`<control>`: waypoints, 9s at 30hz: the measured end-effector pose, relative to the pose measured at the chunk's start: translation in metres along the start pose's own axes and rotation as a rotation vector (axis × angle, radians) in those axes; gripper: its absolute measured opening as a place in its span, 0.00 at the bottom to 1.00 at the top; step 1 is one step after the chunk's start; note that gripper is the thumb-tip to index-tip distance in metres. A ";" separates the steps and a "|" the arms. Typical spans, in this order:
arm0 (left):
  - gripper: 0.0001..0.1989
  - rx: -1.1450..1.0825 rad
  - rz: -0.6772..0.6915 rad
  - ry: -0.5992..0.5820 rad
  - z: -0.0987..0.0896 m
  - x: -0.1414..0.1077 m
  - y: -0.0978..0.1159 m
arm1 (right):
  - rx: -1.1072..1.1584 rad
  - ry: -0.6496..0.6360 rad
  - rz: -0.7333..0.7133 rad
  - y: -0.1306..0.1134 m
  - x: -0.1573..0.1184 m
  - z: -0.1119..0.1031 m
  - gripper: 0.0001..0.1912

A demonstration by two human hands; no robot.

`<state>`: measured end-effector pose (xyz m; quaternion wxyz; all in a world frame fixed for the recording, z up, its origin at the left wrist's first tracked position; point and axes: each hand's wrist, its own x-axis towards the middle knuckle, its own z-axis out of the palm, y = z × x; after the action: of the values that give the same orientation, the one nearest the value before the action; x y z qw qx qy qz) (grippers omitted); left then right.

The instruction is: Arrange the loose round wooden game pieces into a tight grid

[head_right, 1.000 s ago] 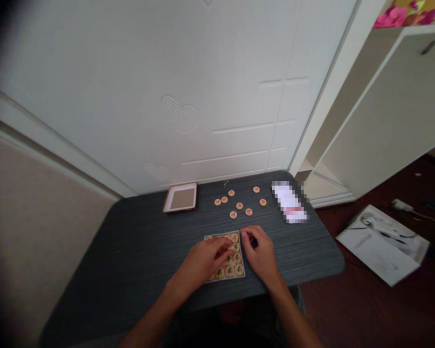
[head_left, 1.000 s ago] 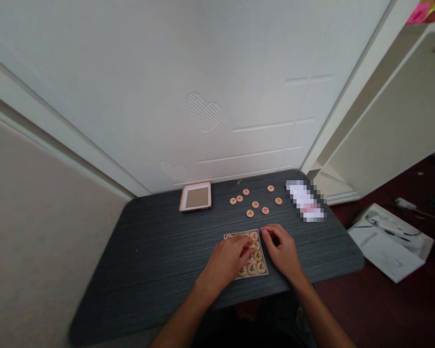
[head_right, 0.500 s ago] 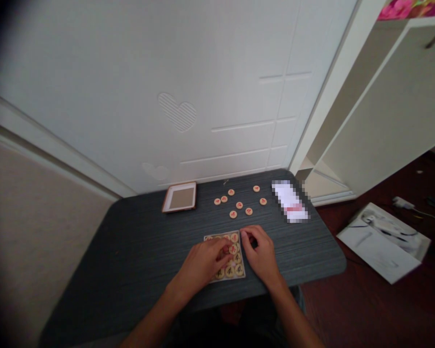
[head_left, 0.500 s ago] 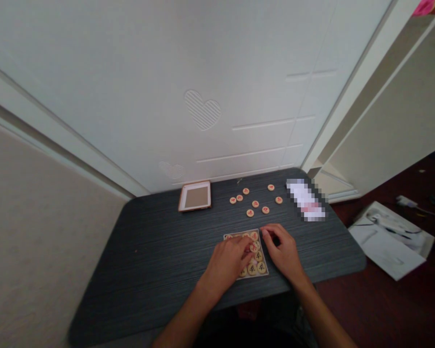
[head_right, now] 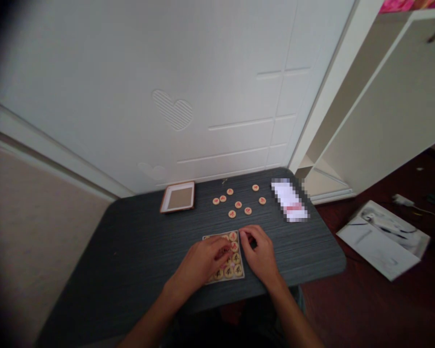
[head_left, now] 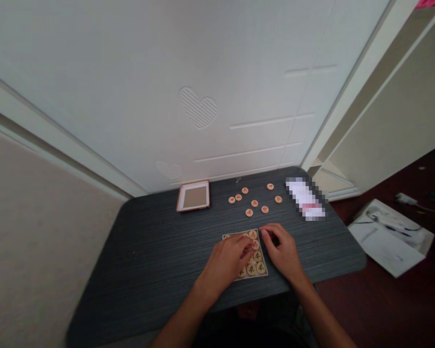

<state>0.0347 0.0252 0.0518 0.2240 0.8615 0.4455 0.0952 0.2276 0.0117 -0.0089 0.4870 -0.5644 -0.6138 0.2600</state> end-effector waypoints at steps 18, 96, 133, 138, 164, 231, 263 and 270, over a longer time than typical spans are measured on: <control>0.10 0.109 0.036 0.088 -0.038 0.098 -0.040 | 0.017 -0.010 -0.003 -0.003 0.000 -0.001 0.09; 0.08 0.170 0.026 -0.052 -0.010 -0.012 0.001 | -0.033 -0.080 -0.077 0.000 -0.002 0.004 0.09; 0.09 0.060 -0.197 -0.001 -0.025 -0.013 -0.021 | -0.149 -0.182 -0.193 0.000 -0.008 0.002 0.21; 0.05 0.067 -0.200 0.043 -0.018 -0.007 -0.024 | -0.189 -0.220 -0.193 0.002 -0.008 0.002 0.26; 0.10 0.053 -0.217 0.261 -0.041 0.039 -0.063 | -0.037 -0.065 -0.095 0.000 -0.004 0.002 0.11; 0.08 -0.340 -0.115 0.640 0.035 -0.048 -0.059 | -0.407 -0.402 -0.471 -0.038 -0.006 0.016 0.05; 0.10 -0.226 0.016 0.450 0.030 -0.054 -0.047 | -0.251 -0.080 -0.193 0.007 -0.016 -0.020 0.09; 0.11 -0.213 -0.007 0.451 0.031 -0.054 -0.049 | -0.183 -0.036 -0.119 0.008 -0.016 -0.020 0.09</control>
<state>-0.0210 -0.0031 0.0028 0.2087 0.7886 0.4747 0.3304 0.2468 -0.0067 -0.0129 0.4368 -0.5642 -0.6762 0.1833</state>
